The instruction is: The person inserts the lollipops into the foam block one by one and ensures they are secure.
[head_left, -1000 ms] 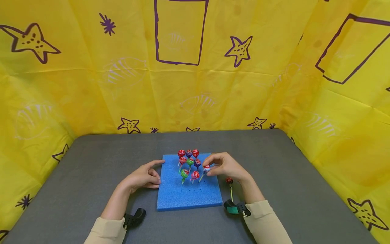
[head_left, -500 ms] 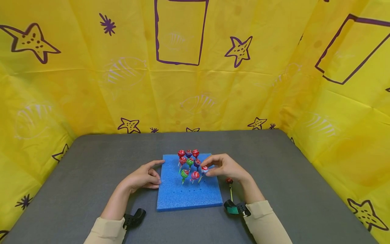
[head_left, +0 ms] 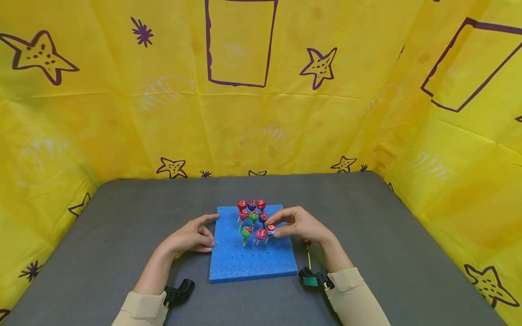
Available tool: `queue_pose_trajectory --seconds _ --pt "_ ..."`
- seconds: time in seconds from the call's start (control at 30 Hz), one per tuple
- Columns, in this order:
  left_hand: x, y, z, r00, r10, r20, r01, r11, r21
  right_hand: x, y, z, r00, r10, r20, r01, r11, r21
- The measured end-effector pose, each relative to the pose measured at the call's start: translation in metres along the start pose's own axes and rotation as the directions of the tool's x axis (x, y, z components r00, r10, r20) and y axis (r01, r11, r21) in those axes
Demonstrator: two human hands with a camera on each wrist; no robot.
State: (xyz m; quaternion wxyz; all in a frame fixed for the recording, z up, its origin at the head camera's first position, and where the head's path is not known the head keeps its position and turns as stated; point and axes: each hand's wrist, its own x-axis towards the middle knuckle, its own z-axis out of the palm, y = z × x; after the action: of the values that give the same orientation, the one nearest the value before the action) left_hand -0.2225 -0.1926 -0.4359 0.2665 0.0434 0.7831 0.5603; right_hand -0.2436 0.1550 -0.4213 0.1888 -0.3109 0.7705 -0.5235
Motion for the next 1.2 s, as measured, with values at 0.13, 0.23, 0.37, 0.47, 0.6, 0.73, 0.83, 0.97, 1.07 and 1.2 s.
queue_pose_trajectory --seconds 0.13,0.23,0.37,0.47,0.6,0.73,0.83,0.97,1.07,1.2 --pt "0.0002 0.0 0.0001 1.0 -0.003 -0.003 0.003 1.0 0.004 -0.0003 -0.0002 0.0008 1.0 0.006 0.003 -0.006 1.0 0.006" --pt "0.0003 -0.0004 0.0 1.0 -0.002 -0.002 0.002 1.0 0.001 -0.0005 -0.0002 0.0014 1.0 0.011 0.005 -0.011 1.0 0.006" --pt "0.0009 -0.0011 -0.0002 1.0 -0.003 0.0 0.003 1.0 -0.004 -0.0006 0.0005 0.0016 1.0 0.014 0.01 -0.014 1.0 0.003" --pt "0.0013 -0.0017 -0.0003 1.0 -0.005 0.001 0.005 1.0 -0.005 0.0 0.0012 0.002 1.0 0.016 0.013 -0.016 1.0 -0.002" --pt "0.0014 -0.0019 -0.0003 1.0 -0.005 0.001 0.005 1.0 -0.005 0.001 0.0016 0.003 1.0 0.018 0.023 -0.017 1.0 -0.011" --pt "0.0012 -0.0015 -0.0001 1.0 -0.004 -0.002 0.004 1.0 0.001 0.0017 0.0033 0.0035 0.999 0.02 0.028 -0.02 1.0 -0.013" --pt "0.001 -0.0012 0.0 1.0 -0.005 -0.004 0.005 1.0 0.005 0.0023 0.0045 0.0036 1.0 0.021 0.023 -0.021 1.0 -0.021" --pt "0.0012 -0.0011 -0.0001 1.0 -0.006 -0.003 0.006 1.0 0.002 0.0032 0.005 0.0037 1.0 0.01 0.022 -0.01 0.999 -0.031" --pt "0.0014 -0.0013 -0.0002 1.0 -0.005 -0.001 0.005 1.0 -0.003 0.003 0.0043 0.0038 1.0 0.006 0.023 -0.005 1.0 -0.029" --pt "0.0014 -0.001 -0.0003 1.0 -0.004 0.001 0.004 1.0 -0.005 0.0021 0.0028 0.0038 1.0 0.001 0.028 0.0 1.0 -0.015"
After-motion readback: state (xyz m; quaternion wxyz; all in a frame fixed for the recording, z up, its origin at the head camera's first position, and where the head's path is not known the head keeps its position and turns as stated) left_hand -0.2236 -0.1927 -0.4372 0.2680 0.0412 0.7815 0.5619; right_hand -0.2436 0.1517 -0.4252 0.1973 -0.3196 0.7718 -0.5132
